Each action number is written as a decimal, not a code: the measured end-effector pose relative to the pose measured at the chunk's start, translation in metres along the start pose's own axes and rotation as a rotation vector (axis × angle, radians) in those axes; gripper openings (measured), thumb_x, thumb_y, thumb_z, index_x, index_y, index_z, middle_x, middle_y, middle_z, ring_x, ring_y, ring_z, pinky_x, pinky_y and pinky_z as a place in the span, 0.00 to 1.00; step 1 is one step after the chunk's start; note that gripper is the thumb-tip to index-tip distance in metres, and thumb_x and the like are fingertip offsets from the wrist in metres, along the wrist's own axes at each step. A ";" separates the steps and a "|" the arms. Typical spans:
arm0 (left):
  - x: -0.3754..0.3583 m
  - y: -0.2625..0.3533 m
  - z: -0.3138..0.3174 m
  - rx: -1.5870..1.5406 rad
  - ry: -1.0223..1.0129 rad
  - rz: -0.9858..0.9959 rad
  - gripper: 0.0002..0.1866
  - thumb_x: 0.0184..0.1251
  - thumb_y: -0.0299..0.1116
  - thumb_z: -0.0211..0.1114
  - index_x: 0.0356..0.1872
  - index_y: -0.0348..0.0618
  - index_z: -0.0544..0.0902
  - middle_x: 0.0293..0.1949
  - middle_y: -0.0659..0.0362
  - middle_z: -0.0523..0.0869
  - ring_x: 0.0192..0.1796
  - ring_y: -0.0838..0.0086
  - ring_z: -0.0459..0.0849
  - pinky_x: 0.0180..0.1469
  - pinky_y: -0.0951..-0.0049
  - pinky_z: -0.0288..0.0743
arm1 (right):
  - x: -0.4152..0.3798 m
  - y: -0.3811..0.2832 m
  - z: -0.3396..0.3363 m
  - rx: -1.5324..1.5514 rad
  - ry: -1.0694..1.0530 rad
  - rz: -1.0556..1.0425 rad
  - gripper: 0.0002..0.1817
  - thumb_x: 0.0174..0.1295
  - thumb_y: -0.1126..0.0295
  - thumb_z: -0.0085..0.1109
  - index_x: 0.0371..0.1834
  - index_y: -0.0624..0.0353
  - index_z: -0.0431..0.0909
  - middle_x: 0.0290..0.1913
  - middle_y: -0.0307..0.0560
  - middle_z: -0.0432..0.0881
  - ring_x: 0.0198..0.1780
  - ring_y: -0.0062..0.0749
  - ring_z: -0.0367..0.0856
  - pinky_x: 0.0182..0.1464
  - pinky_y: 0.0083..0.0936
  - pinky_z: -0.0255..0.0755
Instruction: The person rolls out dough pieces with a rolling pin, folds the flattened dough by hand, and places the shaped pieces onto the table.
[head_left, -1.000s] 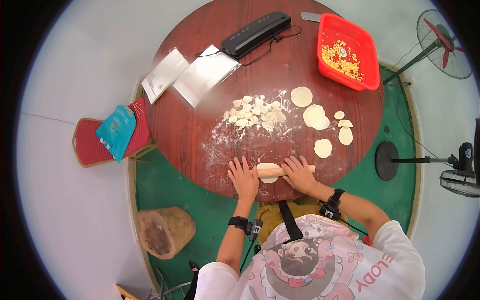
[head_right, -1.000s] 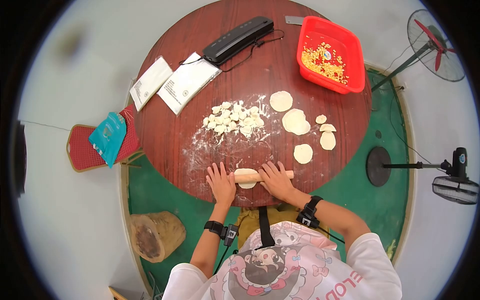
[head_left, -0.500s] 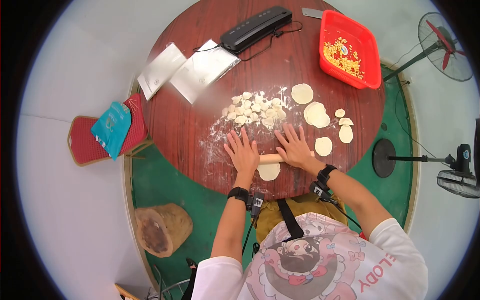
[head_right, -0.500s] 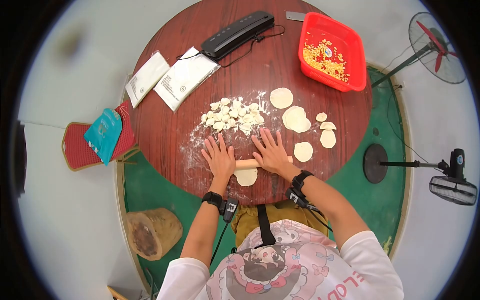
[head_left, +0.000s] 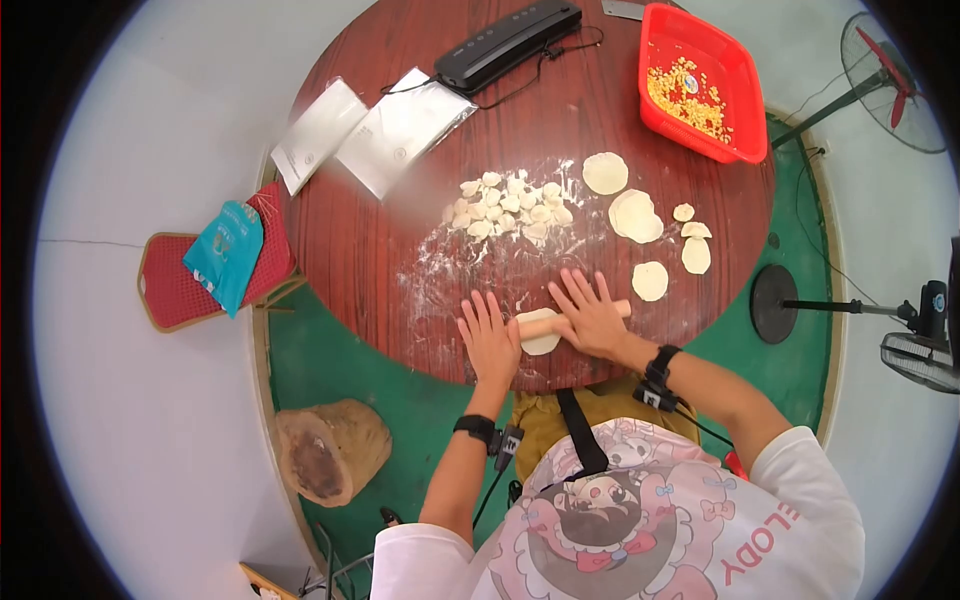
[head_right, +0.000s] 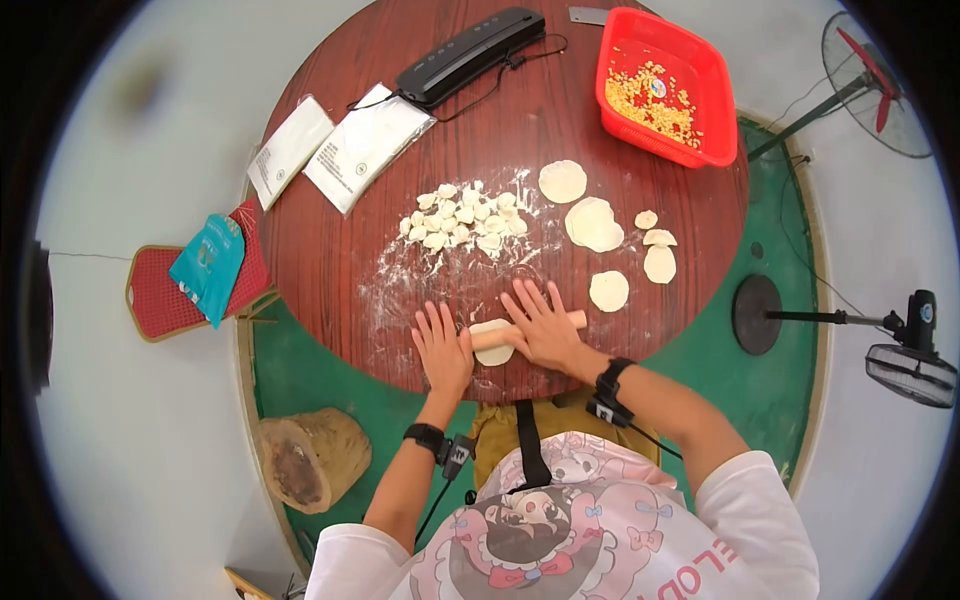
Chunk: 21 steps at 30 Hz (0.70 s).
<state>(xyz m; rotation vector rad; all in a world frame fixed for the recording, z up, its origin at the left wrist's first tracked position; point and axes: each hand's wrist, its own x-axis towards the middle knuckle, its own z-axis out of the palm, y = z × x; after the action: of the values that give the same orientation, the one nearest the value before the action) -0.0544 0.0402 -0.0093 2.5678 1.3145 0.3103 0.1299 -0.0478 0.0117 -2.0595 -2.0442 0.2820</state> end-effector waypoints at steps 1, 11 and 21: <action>0.011 0.000 0.001 0.002 -0.001 0.002 0.29 0.69 0.42 0.45 0.68 0.40 0.58 0.69 0.42 0.55 0.70 0.46 0.51 0.67 0.45 0.44 | 0.010 0.005 0.001 -0.028 0.029 -0.003 0.35 0.62 0.48 0.46 0.68 0.56 0.56 0.69 0.59 0.54 0.70 0.51 0.51 0.67 0.54 0.41; -0.004 -0.003 -0.003 0.057 -0.087 0.049 0.30 0.69 0.44 0.46 0.68 0.39 0.57 0.68 0.43 0.56 0.70 0.47 0.52 0.68 0.47 0.45 | -0.004 0.003 0.005 -0.009 0.002 -0.040 0.35 0.62 0.49 0.46 0.68 0.56 0.55 0.70 0.59 0.52 0.70 0.51 0.50 0.68 0.53 0.39; -0.058 -0.007 -0.012 0.050 -0.129 0.148 0.33 0.66 0.47 0.51 0.67 0.36 0.58 0.69 0.46 0.56 0.70 0.50 0.54 0.67 0.50 0.48 | -0.055 -0.014 -0.009 0.068 -0.171 -0.276 0.43 0.59 0.48 0.50 0.70 0.64 0.47 0.70 0.62 0.49 0.70 0.52 0.50 0.69 0.50 0.41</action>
<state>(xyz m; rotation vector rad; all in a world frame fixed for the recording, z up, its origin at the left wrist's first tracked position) -0.0970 -0.0020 -0.0046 2.6822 1.1047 0.1364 0.1185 -0.1030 0.0234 -1.7395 -2.3498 0.4840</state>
